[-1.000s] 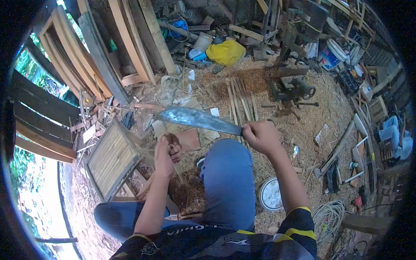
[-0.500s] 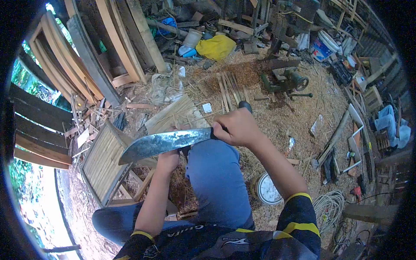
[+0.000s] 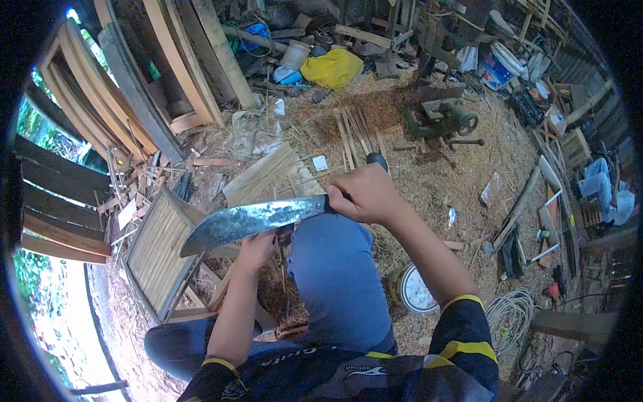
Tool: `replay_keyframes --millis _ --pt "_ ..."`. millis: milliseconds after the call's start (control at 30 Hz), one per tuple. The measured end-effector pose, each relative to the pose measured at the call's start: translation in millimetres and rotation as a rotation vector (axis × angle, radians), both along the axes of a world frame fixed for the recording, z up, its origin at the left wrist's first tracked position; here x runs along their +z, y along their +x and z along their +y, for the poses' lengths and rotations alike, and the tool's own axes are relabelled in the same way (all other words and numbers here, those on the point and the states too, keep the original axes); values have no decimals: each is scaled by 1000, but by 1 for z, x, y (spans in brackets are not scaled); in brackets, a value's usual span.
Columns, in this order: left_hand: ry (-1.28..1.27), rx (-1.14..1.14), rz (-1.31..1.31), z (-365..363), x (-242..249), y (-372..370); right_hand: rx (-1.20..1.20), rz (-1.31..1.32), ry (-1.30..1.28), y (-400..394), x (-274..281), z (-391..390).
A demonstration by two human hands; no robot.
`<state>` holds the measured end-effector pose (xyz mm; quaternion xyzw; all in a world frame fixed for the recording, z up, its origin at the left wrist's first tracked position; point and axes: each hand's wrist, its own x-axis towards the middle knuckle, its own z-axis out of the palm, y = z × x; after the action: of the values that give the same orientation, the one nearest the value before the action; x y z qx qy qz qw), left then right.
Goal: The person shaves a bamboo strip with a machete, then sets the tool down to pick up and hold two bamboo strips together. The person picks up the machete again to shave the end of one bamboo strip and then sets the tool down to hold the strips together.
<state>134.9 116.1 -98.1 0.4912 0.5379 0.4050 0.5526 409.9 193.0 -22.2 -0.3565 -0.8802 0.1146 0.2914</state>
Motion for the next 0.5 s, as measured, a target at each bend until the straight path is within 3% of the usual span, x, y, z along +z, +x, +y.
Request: replay_keyframes --millis 167,267,367,500 --pt "170 6 85 -2 -10 -1 21 -13 -40 -1 -1 0" --pt "144 -3 224 -7 19 9 30 -16 3 -2 1 1" --pt "359 12 249 -2 -31 -2 27 -25 8 -2 1 1" --pt "379 -46 379 -3 -29 -2 36 -29 12 -1 -2 2"
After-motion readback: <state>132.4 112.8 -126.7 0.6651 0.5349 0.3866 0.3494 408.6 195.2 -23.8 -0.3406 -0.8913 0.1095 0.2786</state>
